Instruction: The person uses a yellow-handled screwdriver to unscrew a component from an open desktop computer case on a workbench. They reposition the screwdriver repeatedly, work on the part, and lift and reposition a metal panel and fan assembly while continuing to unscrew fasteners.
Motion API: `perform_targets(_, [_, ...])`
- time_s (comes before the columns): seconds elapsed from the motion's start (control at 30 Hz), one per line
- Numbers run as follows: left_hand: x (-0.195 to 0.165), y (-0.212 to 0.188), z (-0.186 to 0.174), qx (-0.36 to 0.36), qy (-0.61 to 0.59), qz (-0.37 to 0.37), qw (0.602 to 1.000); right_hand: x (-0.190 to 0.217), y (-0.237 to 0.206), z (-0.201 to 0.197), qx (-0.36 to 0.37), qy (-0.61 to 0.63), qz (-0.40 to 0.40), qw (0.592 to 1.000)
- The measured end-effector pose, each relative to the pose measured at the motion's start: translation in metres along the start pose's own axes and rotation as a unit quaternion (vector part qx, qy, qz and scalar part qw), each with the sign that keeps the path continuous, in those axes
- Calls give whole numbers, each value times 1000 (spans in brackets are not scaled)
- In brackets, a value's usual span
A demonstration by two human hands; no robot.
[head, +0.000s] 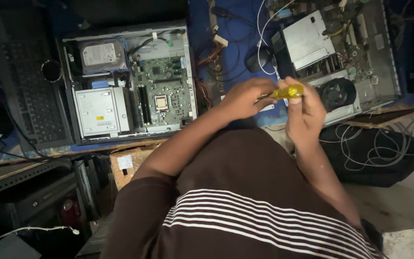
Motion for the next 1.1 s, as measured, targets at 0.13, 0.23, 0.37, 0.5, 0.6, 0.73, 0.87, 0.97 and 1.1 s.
perform_targets(0.13, [4, -2, 8, 35, 31, -19, 999, -6, -4, 1, 14, 3, 19, 1000])
perform_targets(0.23, [19, -3, 10, 47, 19, -98, 994, -4, -5, 4, 23, 13, 12, 1000])
perform_targets(0.37, [14, 2, 7, 1, 8, -46, 999, 4, -4, 6, 22, -48, -36, 998])
perform_targets(0.5, [17, -1, 18, 39, -44, -24, 998, -3, -4, -2, 3, -93, -11, 996])
perform_targets(0.6, [21, -5, 23, 53, -61, -9, 997, -14, -7, -6, 0, -23, 39, 999])
perform_targets(0.73, [27, -8, 21, 23, -67, -23, 997, -20, -10, -7, 6, 4, 58, 998])
perform_targets(0.87, [32, -5, 17, 14, -72, -79, 994, -17, -8, 0, 26, -37, 21, 999])
perform_targets(0.97, [30, -5, 14, 10, -75, -99, 992, -11, -5, 1, 32, -172, -7, 985])
perform_targets(1.1, [21, -6, 13, 25, -16, -28, 999, -6, -2, -1, 37, -221, 8, 975])
Point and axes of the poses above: each hand's wrist, its own y-axis towards the middle knuckle, its own z-axis out of the palm, x = y × z, the point moved 8 cm from there along y, towards the middle knuckle, and after that the axes turned 3 degrees about y, right-handed, at the moved point
